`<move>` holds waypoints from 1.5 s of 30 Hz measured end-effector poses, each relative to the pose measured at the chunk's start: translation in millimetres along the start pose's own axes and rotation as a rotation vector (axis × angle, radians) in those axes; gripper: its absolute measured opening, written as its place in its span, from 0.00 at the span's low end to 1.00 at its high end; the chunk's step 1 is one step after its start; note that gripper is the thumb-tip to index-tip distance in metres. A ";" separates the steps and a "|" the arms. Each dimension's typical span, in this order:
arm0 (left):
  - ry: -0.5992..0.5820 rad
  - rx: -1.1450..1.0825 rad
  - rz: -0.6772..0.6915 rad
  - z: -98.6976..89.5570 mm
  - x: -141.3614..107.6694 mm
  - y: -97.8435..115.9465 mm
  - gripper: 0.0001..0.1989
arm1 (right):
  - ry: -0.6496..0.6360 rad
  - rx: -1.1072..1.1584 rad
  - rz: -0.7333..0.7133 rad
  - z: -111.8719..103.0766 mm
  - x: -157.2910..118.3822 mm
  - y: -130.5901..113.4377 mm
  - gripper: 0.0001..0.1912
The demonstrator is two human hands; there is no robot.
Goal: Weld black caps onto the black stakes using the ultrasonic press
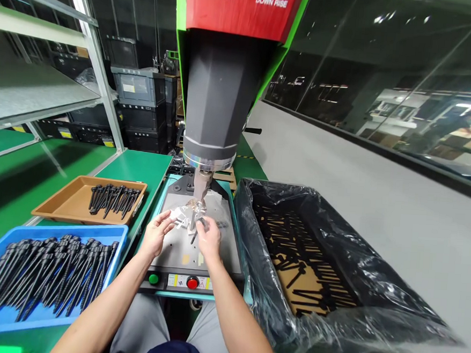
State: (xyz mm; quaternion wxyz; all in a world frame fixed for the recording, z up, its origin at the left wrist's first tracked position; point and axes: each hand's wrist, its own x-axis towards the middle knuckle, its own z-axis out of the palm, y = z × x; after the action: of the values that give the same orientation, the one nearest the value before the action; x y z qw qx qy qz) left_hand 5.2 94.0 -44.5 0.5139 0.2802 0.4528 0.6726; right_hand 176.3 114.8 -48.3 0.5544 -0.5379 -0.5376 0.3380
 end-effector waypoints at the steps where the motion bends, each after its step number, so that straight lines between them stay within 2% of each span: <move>1: 0.005 0.006 -0.008 -1.2 -1.3 -1.5 0.23 | -0.056 0.070 0.091 -2.4 -11.8 4.3 0.20; 4: 0.005 0.017 -0.008 -2.6 -2.9 -4.6 0.23 | -0.248 0.261 0.332 -6.8 -46.3 14.5 0.21; 6: 0.004 0.020 -0.006 -3.3 -4.6 -5.0 0.22 | -0.362 0.318 0.423 -9.0 -65.7 16.5 0.21; 9: 0.018 0.015 -0.031 -9.8 -15.2 -3.7 0.29 | -0.531 0.326 0.457 -16.0 -84.4 9.7 0.23; 11: 0.048 0.027 -0.075 -19.2 -30.9 -2.7 0.36 | -0.600 0.353 0.410 -23.6 -88.7 -0.7 0.22; 13: 0.071 0.097 -0.093 -30.1 -52.6 -1.5 0.37 | -0.598 0.385 0.317 -31.0 -87.6 -13.2 0.20; 15: 0.013 0.208 -0.070 -37.7 -76.4 0.8 0.31 | -0.553 0.366 0.220 -35.0 -83.4 -24.6 0.19; 18: -0.226 0.328 -0.039 -36.4 -104.9 6.2 0.18 | -0.490 0.304 0.088 -30.2 -78.2 -36.7 0.16; 20: -0.339 0.390 0.007 -30.1 -114.1 9.0 0.14 | -0.459 0.287 0.006 -21.9 -78.7 -42.0 0.15; 23: -0.333 0.493 0.119 -23.1 -115.3 10.5 0.09 | -0.414 0.263 -0.106 -10.4 -84.8 -47.9 0.13; 27: -0.300 0.567 0.233 -23.6 -112.2 10.4 0.05 | -0.392 0.161 -0.228 -5.8 -92.5 -50.7 0.11; 30: -0.334 0.660 0.312 -26.3 -113.4 11.2 0.06 | -0.410 0.143 -0.227 -7.4 -93.6 -48.3 0.13; 32: -0.324 0.701 0.322 -28.0 -114.8 12.0 0.07 | -0.466 0.167 -0.178 -8.8 -93.1 -46.4 0.18; 34: -0.296 0.704 0.285 -29.5 -116.1 12.6 0.09 | -0.532 0.196 -0.131 -9.7 -92.3 -45.5 0.23; 36: -0.285 0.669 0.220 -31.0 -117.3 12.7 0.11 | -0.566 0.218 -0.101 -9.7 -91.5 -45.5 0.23; 40: -0.320 0.560 0.120 -34.0 -118.5 9.3 0.12 | -0.545 0.225 -0.061 -6.3 -90.0 -42.6 0.21; 45: -0.304 0.516 0.093 -36.9 -121.0 4.6 0.12 | -0.541 0.299 -0.032 1.6 -89.2 -35.3 0.22</move>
State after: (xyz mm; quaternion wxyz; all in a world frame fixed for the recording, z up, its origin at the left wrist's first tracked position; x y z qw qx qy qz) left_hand 10.2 -32.5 -45.7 0.4565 0.5194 0.5131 0.5084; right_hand 150.3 23.4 -35.4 0.4694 -0.3324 -0.6185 0.5354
